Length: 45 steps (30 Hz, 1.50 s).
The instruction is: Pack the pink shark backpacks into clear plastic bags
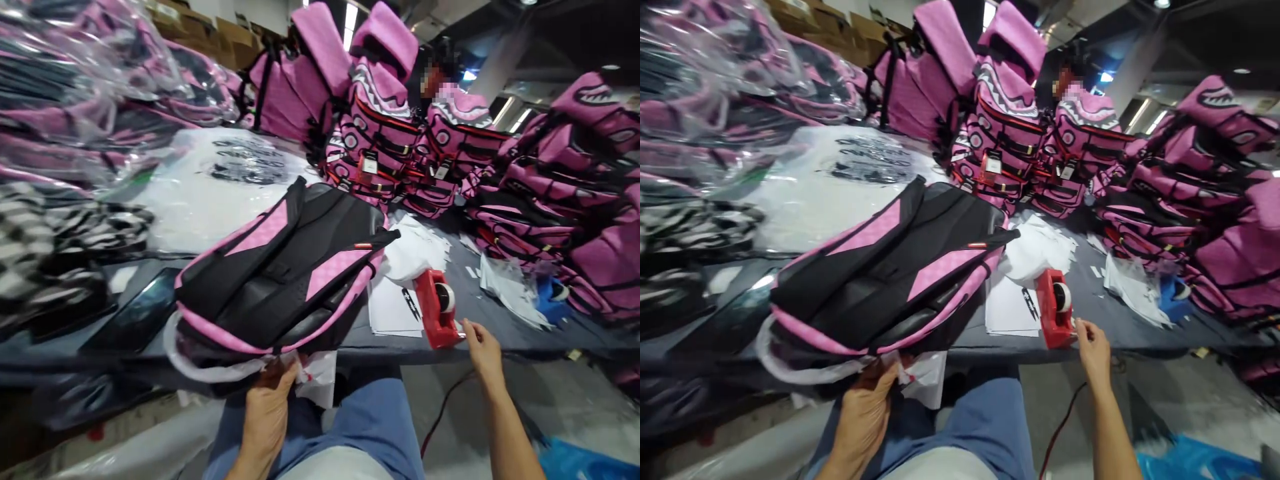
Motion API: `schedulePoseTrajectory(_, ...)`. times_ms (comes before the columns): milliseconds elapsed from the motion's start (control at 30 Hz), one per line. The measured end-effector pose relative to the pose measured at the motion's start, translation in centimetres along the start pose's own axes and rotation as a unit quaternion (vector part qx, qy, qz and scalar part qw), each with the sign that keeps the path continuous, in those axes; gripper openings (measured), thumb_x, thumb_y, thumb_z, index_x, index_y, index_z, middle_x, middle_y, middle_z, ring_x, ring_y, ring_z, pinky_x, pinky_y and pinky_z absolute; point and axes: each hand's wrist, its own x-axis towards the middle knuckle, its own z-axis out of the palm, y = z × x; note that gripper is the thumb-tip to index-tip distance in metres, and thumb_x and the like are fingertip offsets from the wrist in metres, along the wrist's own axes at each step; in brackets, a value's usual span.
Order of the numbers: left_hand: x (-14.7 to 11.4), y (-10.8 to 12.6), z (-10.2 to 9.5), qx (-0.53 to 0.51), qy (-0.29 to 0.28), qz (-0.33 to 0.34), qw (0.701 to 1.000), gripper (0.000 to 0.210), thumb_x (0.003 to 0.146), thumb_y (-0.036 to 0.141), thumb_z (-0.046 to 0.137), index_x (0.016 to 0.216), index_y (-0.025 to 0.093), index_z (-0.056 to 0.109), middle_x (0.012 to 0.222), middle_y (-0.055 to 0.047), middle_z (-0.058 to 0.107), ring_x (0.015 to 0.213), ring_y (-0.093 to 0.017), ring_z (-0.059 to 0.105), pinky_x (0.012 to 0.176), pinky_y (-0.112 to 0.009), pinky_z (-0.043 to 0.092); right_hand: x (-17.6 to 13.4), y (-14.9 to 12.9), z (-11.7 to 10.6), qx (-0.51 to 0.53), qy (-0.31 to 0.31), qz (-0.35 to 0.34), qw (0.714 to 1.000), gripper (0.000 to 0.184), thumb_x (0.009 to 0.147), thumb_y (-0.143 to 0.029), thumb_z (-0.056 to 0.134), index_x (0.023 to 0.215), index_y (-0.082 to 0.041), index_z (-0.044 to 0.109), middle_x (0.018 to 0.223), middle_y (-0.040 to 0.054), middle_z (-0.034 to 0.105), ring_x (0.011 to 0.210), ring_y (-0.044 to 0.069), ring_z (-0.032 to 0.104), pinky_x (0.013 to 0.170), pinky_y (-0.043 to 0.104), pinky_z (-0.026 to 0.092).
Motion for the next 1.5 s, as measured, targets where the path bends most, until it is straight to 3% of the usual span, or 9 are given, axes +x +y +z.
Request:
schedulePoseTrajectory(400,0.2,0.0,-0.4,0.047,-0.011,0.053,0.997,0.040,0.051,0.043,0.089,0.079,0.018,0.075,0.082,-0.003,0.080,0.079,-0.024,0.074,0.076,-0.035,0.061,-3.1,-1.3,-1.4,0.013,0.058,-0.010,0.998,0.060,0.074,-0.076,0.058,0.080,-0.017,0.068,0.079,0.0091,0.070,0.067,0.019,0.057,0.067,0.032,0.045)
schedulePoseTrajectory(533,0.4,-0.3,-0.7,0.049,-0.026,0.047,0.997,0.039,0.053,0.043,0.090,0.079,0.018,0.075,0.082,-0.004,0.079,0.078,-0.023,0.074,0.074,-0.034,0.061,-6.5,-0.1,-1.0,0.177,0.050,0.106,0.977,0.057,0.067,-0.076,0.068,0.077,-0.022,0.055,0.061,-0.0023,0.055,0.051,0.012,0.049,0.047,0.024,0.038)
schedulePoseTrajectory(667,0.1,-0.1,-0.3,0.028,-0.012,0.034,0.999,0.040,0.048,0.041,0.091,0.075,0.018,0.073,0.077,-0.003,0.078,0.075,-0.021,0.072,0.074,-0.031,0.060,-10.0,-1.5,3.2,0.380,-0.114,0.202,0.895,0.067,0.052,-0.073,0.080,0.066,-0.026,0.034,0.054,-0.0118,0.030,0.042,0.005,0.019,0.034,0.017,0.016)
schedulePoseTrajectory(767,-0.8,0.6,0.4,0.034,-0.017,0.039,0.999,0.040,0.049,0.042,0.090,0.076,0.017,0.073,0.077,-0.004,0.078,0.073,-0.021,0.071,0.073,-0.032,0.058,-12.9,-5.6,6.2,0.397,-0.317,0.205,0.836,0.058,0.068,-0.069,0.075,0.070,-0.025,0.039,0.055,-0.0120,0.028,0.042,0.005,0.013,0.033,0.017,0.015)
schedulePoseTrajectory(833,-1.2,1.1,0.9,0.058,-0.034,0.058,0.996,0.038,0.053,0.041,0.089,0.077,0.016,0.074,0.078,-0.006,0.077,0.073,-0.021,0.070,0.073,-0.032,0.057,-14.3,-8.8,7.4,0.382,-0.430,0.133,0.807,0.049,0.082,-0.068,0.066,0.075,-0.024,0.043,0.055,-0.0114,0.030,0.043,0.006,0.017,0.036,0.018,0.018)
schedulePoseTrajectory(933,-1.3,1.8,1.3,0.097,-0.064,0.088,0.989,0.034,0.060,0.040,0.085,0.078,0.014,0.074,0.078,-0.006,0.076,0.073,-0.021,0.067,0.074,-0.031,0.054,-14.6,-13.0,9.0,0.308,-0.470,-0.100,0.821,0.044,0.090,-0.060,0.061,0.073,-0.022,0.049,0.056,-0.0076,0.038,0.048,0.008,0.032,0.044,0.020,0.029)
schedulePoseTrajectory(1167,-1.3,2.3,1.5,0.158,-0.078,0.153,0.972,0.027,0.068,0.040,0.077,0.075,0.015,0.072,0.074,-0.005,0.072,0.072,-0.020,0.061,0.072,-0.030,0.050,-14.7,-16.9,13.5,0.116,-0.306,-0.512,0.794,0.034,0.104,-0.034,0.044,0.077,-0.021,0.060,0.063,-0.0019,0.058,0.053,0.009,0.050,0.054,0.022,0.035)
schedulePoseTrajectory(1300,-1.2,2.3,1.3,0.158,-0.069,0.135,0.976,0.024,0.065,0.036,0.075,0.075,0.015,0.072,0.075,-0.006,0.072,0.074,-0.022,0.061,0.075,-0.032,0.049,-15.3,-17.1,14.1,0.030,-0.182,-0.600,0.778,0.036,0.105,-0.023,0.042,0.075,-0.020,0.061,0.061,-0.0011,0.059,0.056,0.011,0.054,0.055,0.025,0.032)
schedulePoseTrajectory(1500,-1.3,1.9,0.4,0.090,-0.124,0.120,0.981,0.038,0.073,0.049,0.075,0.091,0.015,0.074,0.090,-0.007,0.073,0.088,-0.023,0.062,0.086,-0.032,0.048,-15.5,-17.4,13.6,0.007,-0.166,-0.598,0.784,0.035,0.105,-0.022,0.041,0.076,-0.020,0.061,0.062,-0.0004,0.062,0.057,0.012,0.058,0.055,0.025,0.033)
